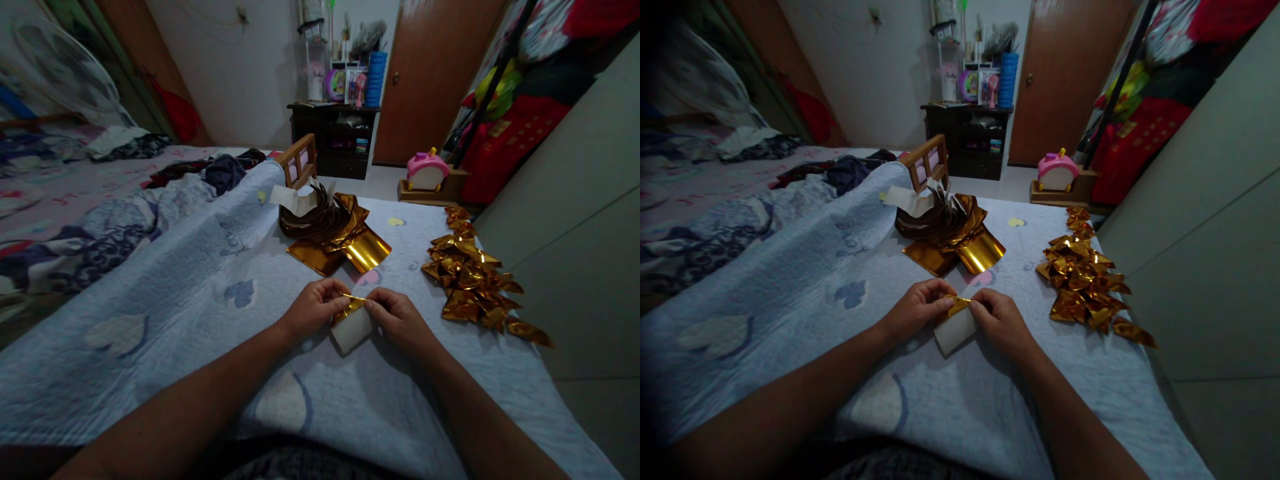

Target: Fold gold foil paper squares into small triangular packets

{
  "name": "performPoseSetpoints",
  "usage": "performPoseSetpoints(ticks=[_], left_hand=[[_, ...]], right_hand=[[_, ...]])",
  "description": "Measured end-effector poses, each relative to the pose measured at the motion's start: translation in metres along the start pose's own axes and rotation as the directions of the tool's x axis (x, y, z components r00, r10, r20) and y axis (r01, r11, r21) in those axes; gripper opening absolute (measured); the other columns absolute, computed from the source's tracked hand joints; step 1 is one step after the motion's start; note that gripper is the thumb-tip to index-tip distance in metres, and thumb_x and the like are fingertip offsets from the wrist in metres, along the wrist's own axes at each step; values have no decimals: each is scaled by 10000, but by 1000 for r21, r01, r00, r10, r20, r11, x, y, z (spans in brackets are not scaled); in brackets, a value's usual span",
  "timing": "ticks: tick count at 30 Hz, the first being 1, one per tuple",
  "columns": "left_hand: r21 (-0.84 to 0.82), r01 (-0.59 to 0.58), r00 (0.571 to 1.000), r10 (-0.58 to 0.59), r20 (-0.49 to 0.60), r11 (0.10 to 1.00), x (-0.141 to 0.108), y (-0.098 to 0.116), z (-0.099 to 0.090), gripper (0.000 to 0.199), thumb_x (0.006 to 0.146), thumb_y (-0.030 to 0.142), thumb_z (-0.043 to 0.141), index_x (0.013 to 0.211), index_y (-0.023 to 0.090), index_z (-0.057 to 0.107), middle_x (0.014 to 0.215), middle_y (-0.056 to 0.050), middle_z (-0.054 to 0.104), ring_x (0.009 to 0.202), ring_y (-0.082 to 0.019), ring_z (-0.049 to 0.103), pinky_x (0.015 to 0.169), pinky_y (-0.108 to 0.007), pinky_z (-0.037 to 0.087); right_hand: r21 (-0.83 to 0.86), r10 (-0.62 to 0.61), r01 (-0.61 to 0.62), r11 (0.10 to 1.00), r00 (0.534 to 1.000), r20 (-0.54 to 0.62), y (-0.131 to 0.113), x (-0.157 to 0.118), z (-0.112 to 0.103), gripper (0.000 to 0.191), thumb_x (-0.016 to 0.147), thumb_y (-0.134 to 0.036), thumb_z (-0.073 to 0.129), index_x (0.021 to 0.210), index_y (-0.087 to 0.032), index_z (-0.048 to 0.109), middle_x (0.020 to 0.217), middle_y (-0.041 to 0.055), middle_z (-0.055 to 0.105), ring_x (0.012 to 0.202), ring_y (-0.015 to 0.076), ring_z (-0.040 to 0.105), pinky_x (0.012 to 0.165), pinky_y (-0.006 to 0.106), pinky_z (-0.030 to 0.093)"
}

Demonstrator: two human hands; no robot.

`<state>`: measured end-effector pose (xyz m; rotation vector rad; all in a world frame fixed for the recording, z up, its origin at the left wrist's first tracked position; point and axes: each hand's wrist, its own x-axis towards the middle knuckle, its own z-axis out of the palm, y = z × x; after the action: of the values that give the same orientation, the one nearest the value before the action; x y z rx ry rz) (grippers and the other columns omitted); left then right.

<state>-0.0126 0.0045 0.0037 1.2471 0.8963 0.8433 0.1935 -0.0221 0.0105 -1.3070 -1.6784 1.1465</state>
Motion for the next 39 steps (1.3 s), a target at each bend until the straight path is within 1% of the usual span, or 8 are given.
performPoseSetpoints(ticks=[4,9,12,15,21,28,34,39], left_hand=[[-23,13,999,-12,31,1000,-2,0,2,309,769,390,801,870,143,645,719,7,613,623,-99,549,596,-221,423],[-31,27,999,-28,-20,999,0,0,1,284,801,385,763,876,162,604,703,24,602,561,-81,512,554,-213,393],[11,-4,998,5,-68,1000,2,-1,-1,256,821,372,735,884,170,591,704,27,605,576,-87,525,562,-212,396],[142,-38,993,54,-107,989,2,-3,-1,213,833,346,707,886,168,605,707,21,612,600,-101,546,567,-217,399],[157,-34,985,59,-160,987,4,-6,-1,185,837,326,675,890,168,596,679,27,600,583,-103,543,550,-215,387],[13,-24,984,26,-174,1000,7,-3,-3,230,806,345,708,891,173,579,704,24,620,582,-94,542,558,-210,402],[305,-48,986,94,-138,951,2,-2,1,142,870,314,637,875,178,598,648,40,564,563,-108,509,545,-227,369],[709,-118,971,230,-64,696,1,-1,0,49,873,196,600,829,187,618,768,-7,630,756,-179,575,715,-302,419]], right_hand=[[38,3,-3,999,1000,-8,2,0,3,230,910,-383,550,825,-182,623,719,6,583,651,147,510,568,265,398],[47,-54,58,997,995,-79,4,-1,4,217,914,-315,535,1107,-220,560,770,-20,547,660,152,515,596,275,437],[-138,-221,204,969,967,-127,2,-2,2,339,848,-178,527,1180,-245,524,1060,61,599,927,210,577,794,351,498],[-350,-385,338,874,920,-72,1,-5,2,468,758,-74,516,1194,-243,504,1246,113,548,1189,279,498,1005,460,439],[-529,-400,394,752,910,108,2,-10,10,502,699,-90,602,1172,-224,496,1303,138,511,1231,331,449,1044,517,399],[-657,-489,414,630,869,79,0,-10,14,480,736,-50,605,1177,-233,548,1365,140,490,1284,350,400,1071,536,336],[-645,-441,508,571,852,281,-6,-9,15,270,810,-54,609,1007,-234,654,1167,93,645,1062,288,484,951,458,376],[-614,-370,509,604,861,350,-6,-8,15,145,887,-117,617,964,-213,694,1034,91,659,937,249,501,825,387,398]])
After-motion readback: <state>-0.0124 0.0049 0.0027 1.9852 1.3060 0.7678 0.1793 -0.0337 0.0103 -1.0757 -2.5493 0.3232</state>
